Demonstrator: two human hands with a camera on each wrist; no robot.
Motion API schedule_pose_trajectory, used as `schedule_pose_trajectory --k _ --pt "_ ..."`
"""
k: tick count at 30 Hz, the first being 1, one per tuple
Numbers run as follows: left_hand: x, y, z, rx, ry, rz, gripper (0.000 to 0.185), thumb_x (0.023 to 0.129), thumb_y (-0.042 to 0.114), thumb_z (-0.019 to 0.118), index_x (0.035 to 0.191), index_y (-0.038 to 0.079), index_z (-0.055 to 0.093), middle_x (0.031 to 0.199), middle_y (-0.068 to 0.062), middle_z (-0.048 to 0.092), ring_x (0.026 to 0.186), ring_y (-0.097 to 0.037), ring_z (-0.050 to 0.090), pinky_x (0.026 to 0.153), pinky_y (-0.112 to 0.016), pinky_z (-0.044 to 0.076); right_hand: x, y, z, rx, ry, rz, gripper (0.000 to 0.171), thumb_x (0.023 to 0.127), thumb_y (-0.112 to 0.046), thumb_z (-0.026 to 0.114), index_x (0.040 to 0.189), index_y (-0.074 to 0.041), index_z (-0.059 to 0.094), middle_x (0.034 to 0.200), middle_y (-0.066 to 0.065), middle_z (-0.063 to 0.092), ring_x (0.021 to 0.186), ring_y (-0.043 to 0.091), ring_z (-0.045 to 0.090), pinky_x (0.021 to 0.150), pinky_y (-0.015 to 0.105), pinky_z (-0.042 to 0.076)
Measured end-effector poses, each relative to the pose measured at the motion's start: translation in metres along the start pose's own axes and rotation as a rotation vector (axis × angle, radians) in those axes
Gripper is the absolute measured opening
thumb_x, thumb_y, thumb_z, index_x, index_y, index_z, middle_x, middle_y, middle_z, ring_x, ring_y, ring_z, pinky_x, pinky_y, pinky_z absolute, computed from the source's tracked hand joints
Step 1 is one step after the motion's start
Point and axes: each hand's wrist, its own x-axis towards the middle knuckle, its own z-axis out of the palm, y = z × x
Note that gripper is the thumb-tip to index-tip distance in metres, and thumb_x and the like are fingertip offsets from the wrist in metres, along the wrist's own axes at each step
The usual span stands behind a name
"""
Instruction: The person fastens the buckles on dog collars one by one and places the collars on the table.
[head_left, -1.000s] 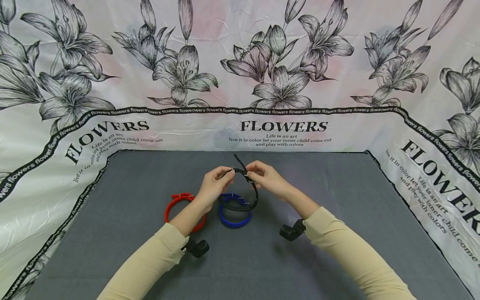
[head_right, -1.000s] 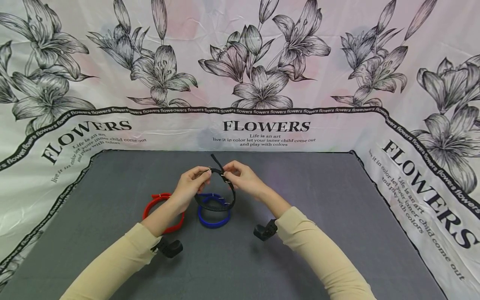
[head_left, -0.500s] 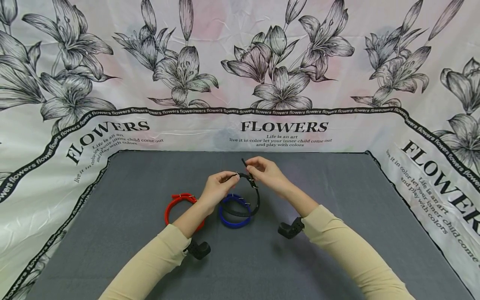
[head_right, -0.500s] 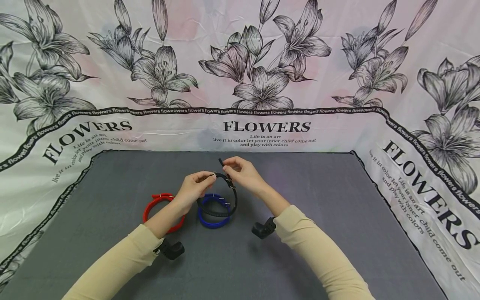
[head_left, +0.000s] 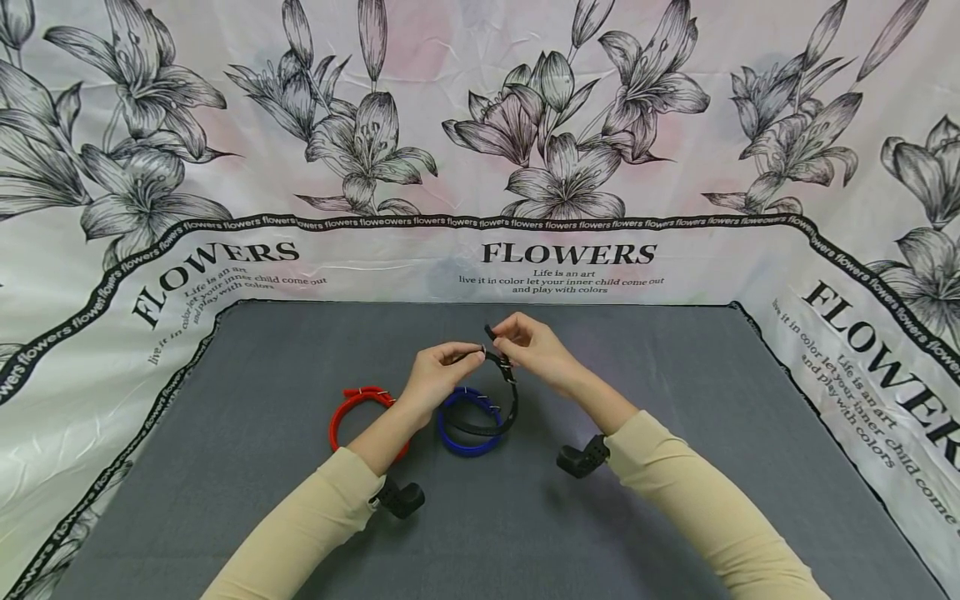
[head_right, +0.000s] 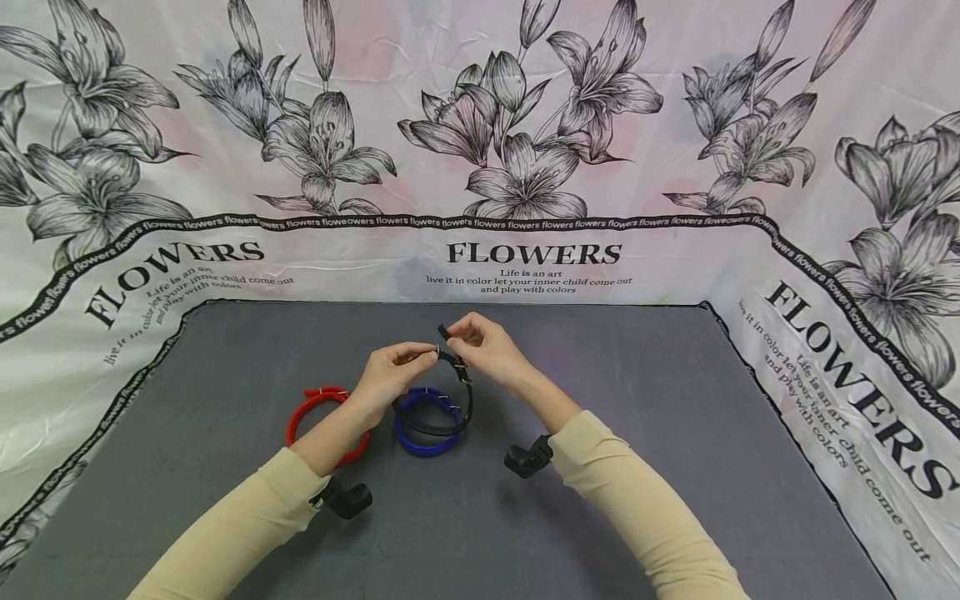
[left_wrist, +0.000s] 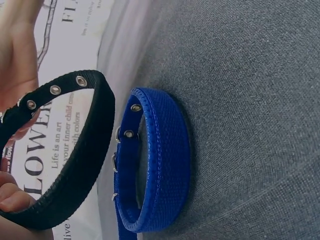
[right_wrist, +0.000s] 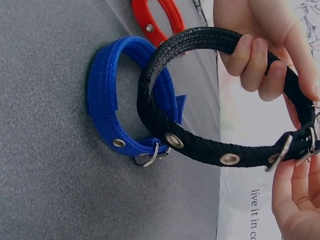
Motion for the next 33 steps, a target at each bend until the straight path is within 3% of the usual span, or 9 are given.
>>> schedule_pose_trajectory --k 6,11,21,28,33 --pt "-0.0008 0.0 0.0011 0.044 0.018 -0.003 0.028 0.08 0.038 0.07 0.102 0.022 0.07 0.104 0.005 0.065 0.098 -0.015 0.057 0.087 -0.039 0.046 -0.0058 -0.0085 0.0007 -0.025 -0.018 -0.006 0.021 0.092 -0.011 0.054 0.111 -0.001 0.053 0.107 0.016 0.056 0.089 0.029 0.055 0.081 0.049 0.046" --pt "-0.0013 -0.0004 0.0012 0.078 0.02 0.006 0.028 0.077 0.04 0.073 0.101 0.025 0.07 0.106 0.006 0.064 0.097 -0.015 0.059 0.086 -0.036 0.047 -0.0007 0.0009 -0.0009 -0.059 -0.026 -0.027 0.019 0.091 -0.014 0.056 0.107 -0.004 0.055 0.112 0.012 0.055 0.085 0.021 0.055 0.078 0.042 0.048" --pt "-0.0026 0.0012 0.0019 0.126 0.002 0.031 0.024 0.078 0.03 0.074 0.1 0.022 0.071 0.102 0.003 0.067 0.092 -0.014 0.062 0.082 -0.033 0.05 -0.0022 -0.0009 -0.0028 -0.091 -0.053 -0.061 0.014 0.089 -0.01 0.055 0.102 -0.007 0.057 0.105 0.014 0.058 0.084 0.021 0.058 0.073 0.035 0.051" --pt "-0.0032 -0.0001 0.0018 0.092 -0.007 0.058 0.026 0.081 0.036 0.069 0.102 0.02 0.069 0.106 0.003 0.064 0.096 -0.015 0.06 0.084 -0.034 0.05 -0.0025 -0.0004 -0.0051 -0.084 -0.065 -0.06 0.012 0.089 -0.01 0.055 0.1 -0.008 0.056 0.105 0.015 0.057 0.083 0.022 0.056 0.078 0.051 0.049" --pt "-0.0033 -0.0003 0.0011 0.062 -0.009 0.038 0.03 0.081 0.036 0.07 0.105 0.018 0.068 0.109 0.003 0.062 0.1 -0.017 0.058 0.087 -0.036 0.047 -0.0036 -0.0014 -0.0075 -0.104 -0.096 -0.064 0.011 0.089 -0.01 0.055 0.1 -0.007 0.056 0.1 0.012 0.058 0.081 0.022 0.056 0.072 0.04 0.05"
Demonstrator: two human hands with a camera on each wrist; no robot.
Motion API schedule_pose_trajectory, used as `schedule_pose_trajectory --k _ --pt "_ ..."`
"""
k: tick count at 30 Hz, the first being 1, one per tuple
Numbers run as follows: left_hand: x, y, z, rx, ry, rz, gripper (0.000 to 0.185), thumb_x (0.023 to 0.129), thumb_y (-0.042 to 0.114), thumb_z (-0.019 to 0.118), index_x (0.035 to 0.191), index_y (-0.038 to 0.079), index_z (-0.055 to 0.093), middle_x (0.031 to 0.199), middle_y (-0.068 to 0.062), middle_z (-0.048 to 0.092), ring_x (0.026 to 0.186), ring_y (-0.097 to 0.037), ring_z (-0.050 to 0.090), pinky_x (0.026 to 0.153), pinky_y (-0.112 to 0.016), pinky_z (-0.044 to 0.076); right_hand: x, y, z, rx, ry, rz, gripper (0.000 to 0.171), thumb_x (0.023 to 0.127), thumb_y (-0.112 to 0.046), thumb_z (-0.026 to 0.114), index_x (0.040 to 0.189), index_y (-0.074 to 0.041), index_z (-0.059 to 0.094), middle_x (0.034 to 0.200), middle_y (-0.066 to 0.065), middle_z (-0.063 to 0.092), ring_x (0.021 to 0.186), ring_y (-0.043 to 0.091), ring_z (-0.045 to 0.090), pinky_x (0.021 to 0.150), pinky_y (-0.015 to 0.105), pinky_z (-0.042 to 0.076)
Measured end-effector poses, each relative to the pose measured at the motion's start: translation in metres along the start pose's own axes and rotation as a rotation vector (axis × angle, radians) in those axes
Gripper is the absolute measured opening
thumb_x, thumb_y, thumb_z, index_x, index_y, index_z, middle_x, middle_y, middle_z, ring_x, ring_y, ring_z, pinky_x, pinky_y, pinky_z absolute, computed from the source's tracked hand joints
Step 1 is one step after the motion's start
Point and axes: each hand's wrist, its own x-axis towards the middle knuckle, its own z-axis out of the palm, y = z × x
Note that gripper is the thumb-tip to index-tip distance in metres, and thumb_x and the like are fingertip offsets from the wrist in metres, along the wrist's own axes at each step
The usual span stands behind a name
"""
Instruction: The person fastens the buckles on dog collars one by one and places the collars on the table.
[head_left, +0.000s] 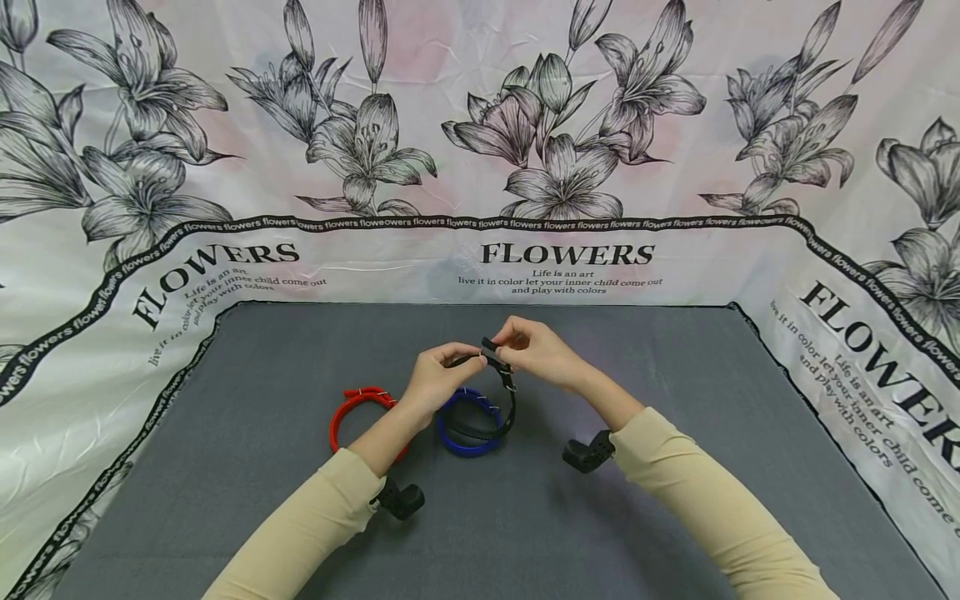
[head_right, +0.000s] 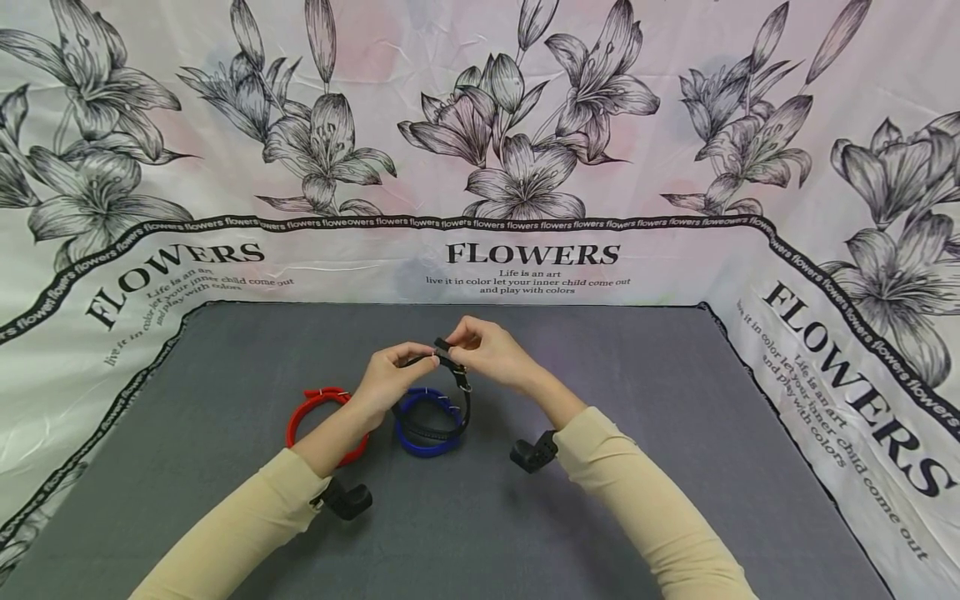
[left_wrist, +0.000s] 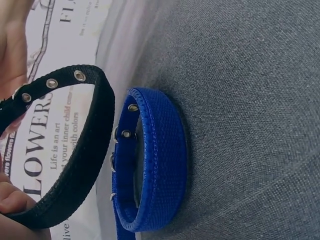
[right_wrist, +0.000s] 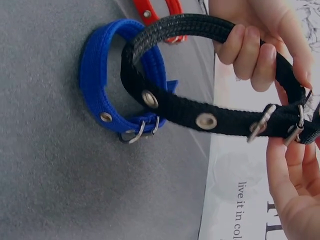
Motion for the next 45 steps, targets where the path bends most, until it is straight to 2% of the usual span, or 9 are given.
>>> schedule_pose_trajectory --k 4,13,21,29,33,39,45 --pt "0.001 -0.001 -0.001 -0.014 -0.008 -0.035 0.027 0.08 0.036 0.07 0.102 0.021 0.069 0.109 0.003 0.062 0.102 -0.016 0.057 0.089 -0.037 0.045 -0.001 -0.001 -0.002 -0.016 -0.038 0.009 0.011 0.089 -0.009 0.055 0.099 -0.007 0.057 0.098 0.011 0.059 0.08 0.022 0.057 0.069 0.033 0.05" --pt "0.001 0.0 -0.002 -0.028 -0.034 -0.061 0.027 0.081 0.035 0.07 0.104 0.02 0.069 0.11 0.003 0.062 0.104 -0.017 0.055 0.093 -0.039 0.043 -0.003 -0.002 -0.007 -0.083 -0.103 -0.011 0.01 0.087 -0.007 0.055 0.097 -0.006 0.059 0.091 0.01 0.06 0.078 0.029 0.059 0.068 0.035 0.051" --pt "0.003 -0.001 -0.001 -0.025 -0.045 -0.064 0.026 0.08 0.035 0.071 0.102 0.02 0.07 0.109 0.003 0.062 0.101 -0.017 0.056 0.091 -0.039 0.044 -0.005 -0.003 -0.008 -0.156 -0.147 0.017 0.011 0.088 -0.012 0.055 0.099 -0.01 0.059 0.09 0.008 0.061 0.078 0.032 0.061 0.069 0.034 0.052" --pt "0.003 0.001 -0.002 0.008 -0.032 -0.094 0.027 0.077 0.034 0.074 0.1 0.02 0.071 0.11 0.004 0.062 0.1 -0.016 0.056 0.088 -0.036 0.045 -0.007 0.002 -0.004 -0.094 -0.163 0.019 0.014 0.092 -0.014 0.052 0.104 -0.008 0.056 0.097 0.011 0.059 0.081 0.028 0.062 0.076 0.046 0.052" --pt "0.003 0.003 -0.003 0.014 -0.021 -0.107 0.03 0.077 0.035 0.074 0.101 0.019 0.07 0.112 0.003 0.06 0.1 -0.017 0.057 0.089 -0.036 0.045 -0.007 0.004 -0.001 -0.031 -0.139 0.027 0.017 0.094 -0.017 0.052 0.107 -0.007 0.054 0.105 0.012 0.056 0.087 0.024 0.061 0.077 0.043 0.053" --pt "0.003 0.005 -0.004 0.009 0.031 -0.117 0.032 0.076 0.036 0.074 0.103 0.02 0.07 0.113 0.002 0.059 0.102 -0.019 0.056 0.091 -0.038 0.043 -0.007 0.008 -0.002 0.054 -0.14 0.029 0.023 0.096 -0.014 0.046 0.117 -0.005 0.052 0.113 0.014 0.053 0.096 0.023 0.059 0.082 0.049 0.05" --pt "0.002 0.004 -0.002 -0.007 0.05 -0.127 0.036 0.076 0.036 0.074 0.106 0.017 0.069 0.117 0.0 0.058 0.106 -0.02 0.054 0.093 -0.039 0.042 -0.007 0.009 -0.001 0.075 -0.159 0.031 0.021 0.095 -0.013 0.049 0.115 -0.004 0.05 0.111 0.016 0.053 0.098 0.023 0.059 0.083 0.05 0.049"
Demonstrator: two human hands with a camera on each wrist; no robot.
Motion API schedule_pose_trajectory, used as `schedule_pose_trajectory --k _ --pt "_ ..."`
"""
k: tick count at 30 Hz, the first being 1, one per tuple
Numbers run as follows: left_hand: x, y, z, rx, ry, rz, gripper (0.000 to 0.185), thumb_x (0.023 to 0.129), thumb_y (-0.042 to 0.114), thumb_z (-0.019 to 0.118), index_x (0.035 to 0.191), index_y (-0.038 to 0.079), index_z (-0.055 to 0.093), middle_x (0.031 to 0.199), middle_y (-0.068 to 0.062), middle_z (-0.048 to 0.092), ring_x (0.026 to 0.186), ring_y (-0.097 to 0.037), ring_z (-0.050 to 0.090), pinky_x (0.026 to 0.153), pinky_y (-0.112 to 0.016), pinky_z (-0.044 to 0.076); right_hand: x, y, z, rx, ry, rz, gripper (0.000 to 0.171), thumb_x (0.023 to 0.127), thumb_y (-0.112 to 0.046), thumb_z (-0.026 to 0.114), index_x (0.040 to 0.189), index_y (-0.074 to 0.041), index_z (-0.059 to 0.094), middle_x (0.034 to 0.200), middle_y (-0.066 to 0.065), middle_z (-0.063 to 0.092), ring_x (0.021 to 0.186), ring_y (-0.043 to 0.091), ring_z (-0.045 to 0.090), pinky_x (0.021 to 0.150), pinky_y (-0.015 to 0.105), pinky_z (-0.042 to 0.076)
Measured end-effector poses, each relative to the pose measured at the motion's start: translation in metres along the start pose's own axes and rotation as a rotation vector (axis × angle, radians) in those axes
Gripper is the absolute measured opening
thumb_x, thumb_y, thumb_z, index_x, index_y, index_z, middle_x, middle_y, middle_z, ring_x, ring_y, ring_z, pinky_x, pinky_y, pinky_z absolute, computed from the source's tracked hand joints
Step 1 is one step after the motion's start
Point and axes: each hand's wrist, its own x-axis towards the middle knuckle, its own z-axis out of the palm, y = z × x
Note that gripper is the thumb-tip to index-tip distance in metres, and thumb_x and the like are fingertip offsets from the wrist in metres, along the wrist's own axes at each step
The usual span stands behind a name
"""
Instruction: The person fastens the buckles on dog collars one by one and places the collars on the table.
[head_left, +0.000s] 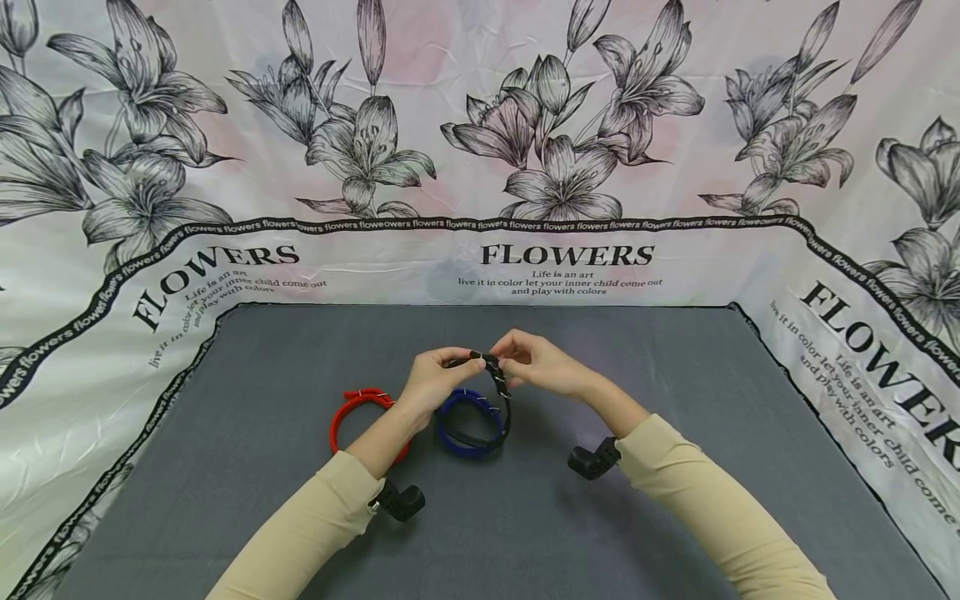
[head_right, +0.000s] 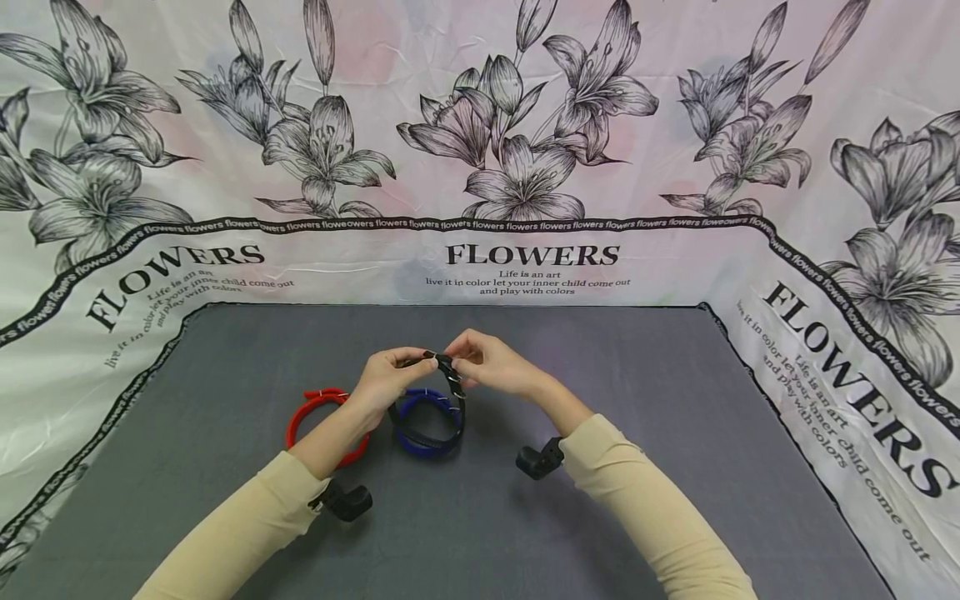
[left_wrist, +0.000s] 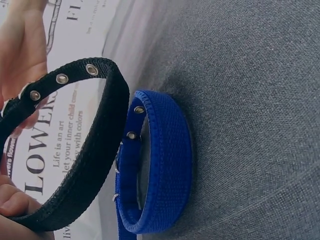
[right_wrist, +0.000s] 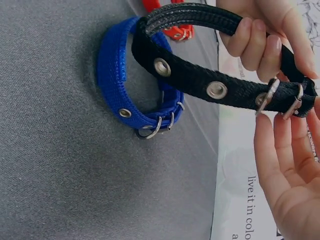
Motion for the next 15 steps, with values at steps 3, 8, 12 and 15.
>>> schedule_pose_trajectory --k 3,8,12,15 --pt "-0.0002 0.0001 0.0007 -0.004 0.007 0.004 0.035 0.077 0.034 0.074 0.107 0.016 0.068 0.118 0.0 0.058 0.107 -0.021 0.053 0.094 -0.04 0.042 0.0002 -0.0005 0.001 -0.005 0.014 0.011 0.019 0.095 -0.014 0.05 0.111 -0.003 0.049 0.111 0.016 0.053 0.098 0.024 0.059 0.083 0.049 0.05" --pt "-0.0002 0.0001 0.0018 0.002 0.006 0.004 0.031 0.077 0.033 0.074 0.103 0.017 0.07 0.117 0.001 0.058 0.107 -0.02 0.053 0.093 -0.04 0.042 0.0013 0.0001 0.0023 -0.011 0.013 0.033 0.016 0.094 -0.014 0.051 0.107 -0.005 0.05 0.114 0.014 0.052 0.105 0.026 0.057 0.081 0.045 0.051" --pt "-0.0004 -0.0004 0.002 -0.004 -0.008 0.005 0.03 0.075 0.036 0.075 0.098 0.017 0.07 0.11 0.002 0.062 0.104 -0.018 0.055 0.092 -0.038 0.043 0.002 0.0006 0.0028 -0.047 -0.003 0.032 0.015 0.095 -0.017 0.051 0.106 -0.007 0.05 0.109 0.012 0.052 0.103 0.025 0.057 0.077 0.04 0.052" --pt "-0.0006 -0.0002 0.0019 -0.009 -0.026 0.01 0.029 0.075 0.037 0.075 0.096 0.016 0.068 0.105 0.002 0.064 0.102 -0.018 0.056 0.091 -0.037 0.043 0.0022 0.0008 0.0032 -0.067 -0.003 0.028 0.014 0.095 -0.018 0.051 0.106 -0.009 0.051 0.104 0.011 0.052 0.094 0.024 0.057 0.075 0.045 0.051"
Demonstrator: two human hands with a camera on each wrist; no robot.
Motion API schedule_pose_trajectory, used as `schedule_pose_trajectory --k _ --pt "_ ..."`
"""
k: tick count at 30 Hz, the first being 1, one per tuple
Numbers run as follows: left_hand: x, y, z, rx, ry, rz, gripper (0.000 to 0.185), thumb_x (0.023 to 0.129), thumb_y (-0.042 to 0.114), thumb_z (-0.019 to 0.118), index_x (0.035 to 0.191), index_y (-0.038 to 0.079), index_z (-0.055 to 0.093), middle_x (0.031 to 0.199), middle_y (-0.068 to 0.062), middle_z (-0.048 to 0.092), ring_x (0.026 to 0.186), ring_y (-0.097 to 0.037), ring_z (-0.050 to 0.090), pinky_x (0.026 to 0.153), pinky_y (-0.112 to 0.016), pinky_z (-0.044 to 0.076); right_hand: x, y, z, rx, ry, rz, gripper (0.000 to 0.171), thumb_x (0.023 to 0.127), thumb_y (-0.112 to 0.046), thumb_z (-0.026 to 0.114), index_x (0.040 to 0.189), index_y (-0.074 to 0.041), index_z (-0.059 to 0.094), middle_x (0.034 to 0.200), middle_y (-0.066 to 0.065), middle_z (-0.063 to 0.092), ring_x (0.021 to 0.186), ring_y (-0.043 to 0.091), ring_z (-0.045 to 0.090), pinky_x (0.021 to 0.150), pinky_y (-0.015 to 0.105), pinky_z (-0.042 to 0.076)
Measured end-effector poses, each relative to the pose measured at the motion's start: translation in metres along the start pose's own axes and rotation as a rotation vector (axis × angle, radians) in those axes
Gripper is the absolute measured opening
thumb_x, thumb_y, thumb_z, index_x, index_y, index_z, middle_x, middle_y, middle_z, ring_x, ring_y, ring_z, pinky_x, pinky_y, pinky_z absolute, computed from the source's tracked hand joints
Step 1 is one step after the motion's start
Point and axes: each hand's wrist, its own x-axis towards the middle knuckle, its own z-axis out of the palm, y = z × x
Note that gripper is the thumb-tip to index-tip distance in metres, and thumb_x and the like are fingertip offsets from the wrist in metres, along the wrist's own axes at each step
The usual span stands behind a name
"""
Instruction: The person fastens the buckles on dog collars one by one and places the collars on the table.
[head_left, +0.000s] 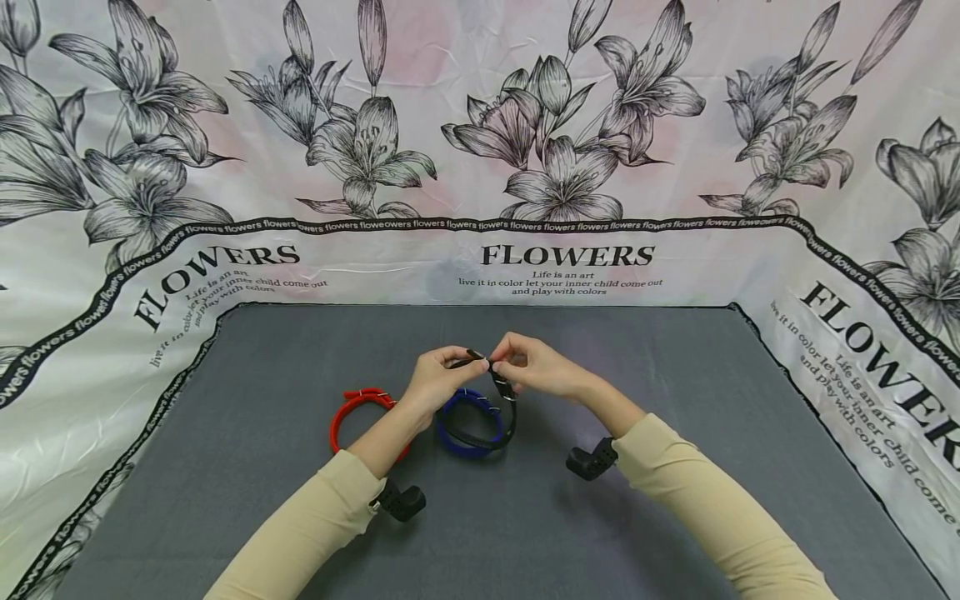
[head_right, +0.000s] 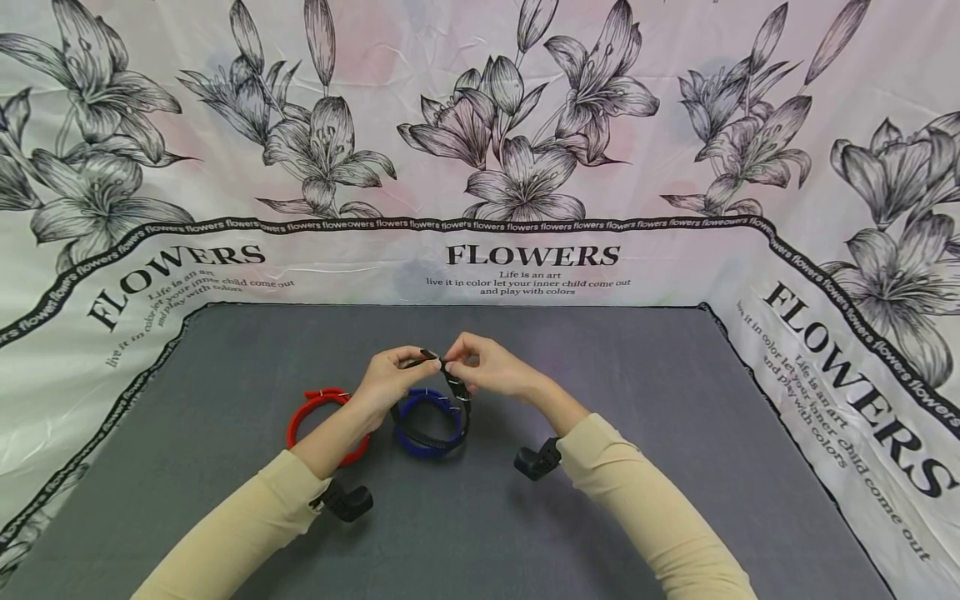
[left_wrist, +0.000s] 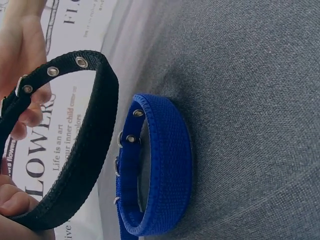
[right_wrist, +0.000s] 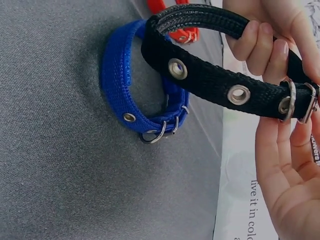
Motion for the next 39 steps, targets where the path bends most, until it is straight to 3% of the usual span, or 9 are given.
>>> schedule_pose_trajectory --k 7,14,18,20,25,27,30,35,39 --pt "0.0 0.002 0.0 0.004 0.004 0.004 0.03 0.077 0.037 0.073 0.098 0.016 0.067 0.11 0.001 0.062 0.106 -0.019 0.054 0.091 -0.039 0.041 -0.002 0.003 0.001 0.009 0.04 0.014 0.024 0.096 -0.027 0.049 0.114 -0.011 0.051 0.111 0.01 0.052 0.085 0.023 0.054 0.075 0.047 0.047" --pt "0.0 0.004 0.0 -0.04 0.06 0.015 0.031 0.079 0.041 0.07 0.098 0.017 0.068 0.112 0.001 0.062 0.11 -0.021 0.051 0.092 -0.041 0.04 -0.008 0.009 0.002 0.034 0.032 0.033 0.039 0.096 -0.037 0.048 0.125 -0.011 0.045 0.117 0.019 0.051 0.106 0.037 0.053 0.081 0.046 0.051" --pt "0.0 0.005 0.0 -0.07 0.105 0.019 0.035 0.08 0.044 0.069 0.101 0.016 0.066 0.116 0.001 0.061 0.112 -0.02 0.05 0.092 -0.042 0.04 -0.012 0.01 0.004 -0.047 0.075 0.007 0.038 0.093 -0.03 0.055 0.125 -0.012 0.045 0.113 0.016 0.052 0.1 0.035 0.056 0.076 0.047 0.052" --pt "0.0 0.005 0.001 -0.08 0.117 0.017 0.035 0.081 0.043 0.068 0.103 0.016 0.066 0.11 0.002 0.062 0.104 -0.019 0.052 0.087 -0.04 0.042 -0.014 0.011 0.005 -0.109 0.116 -0.017 0.037 0.092 -0.025 0.058 0.124 -0.012 0.046 0.11 0.014 0.054 0.089 0.031 0.061 0.072 0.046 0.052" --pt "0.001 0.005 0.001 -0.1 0.111 0.03 0.029 0.086 0.034 0.065 0.106 0.014 0.063 0.077 0.004 0.056 0.068 -0.013 0.048 0.063 -0.029 0.041 -0.016 0.012 0.007 -0.262 0.256 -0.048 0.029 0.09 -0.02 0.059 0.116 -0.013 0.05 0.102 0.007 0.058 0.071 0.014 0.062 0.061 0.034 0.053" --pt "0.001 0.004 0.0 -0.105 0.098 0.043 0.026 0.087 0.03 0.064 0.106 0.012 0.061 0.074 0.001 0.057 0.061 -0.011 0.047 0.059 -0.026 0.042 -0.016 0.013 0.007 -0.283 0.307 -0.041 0.024 0.09 -0.021 0.059 0.112 -0.015 0.052 0.099 0.005 0.059 0.07 0.012 0.061 0.058 0.03 0.051" --pt "0.0 0.004 -0.001 -0.102 0.065 0.057 0.025 0.087 0.024 0.064 0.108 0.01 0.059 0.084 -0.006 0.067 0.063 -0.011 0.057 0.062 -0.028 0.049 -0.017 0.013 0.007 -0.303 0.36 -0.046 0.02 0.09 -0.02 0.059 0.108 -0.015 0.054 0.096 0.004 0.062 0.07 0.014 0.062 0.055 0.028 0.049" --pt "-0.001 0.003 -0.004 -0.023 -0.013 0.057 0.028 0.089 0.02 0.062 0.114 0.008 0.058 0.096 -0.011 0.069 0.078 -0.023 0.066 0.07 -0.032 0.053 -0.02 0.017 0.004 -0.369 0.405 -0.075 0.017 0.089 -0.017 0.061 0.105 -0.012 0.057 0.092 0.003 0.064 0.073 0.014 0.063 0.056 0.027 0.049" --pt "-0.002 0.001 -0.003 0.15 -0.041 0.078 0.029 0.088 0.019 0.062 0.115 0.01 0.06 0.097 -0.007 0.069 0.083 -0.027 0.065 0.069 -0.032 0.052 -0.022 0.021 -0.001 -0.409 0.426 -0.06 0.014 0.088 -0.016 0.061 0.102 -0.013 0.06 0.09 0.002 0.066 0.075 0.014 0.064 0.057 0.026 0.049"
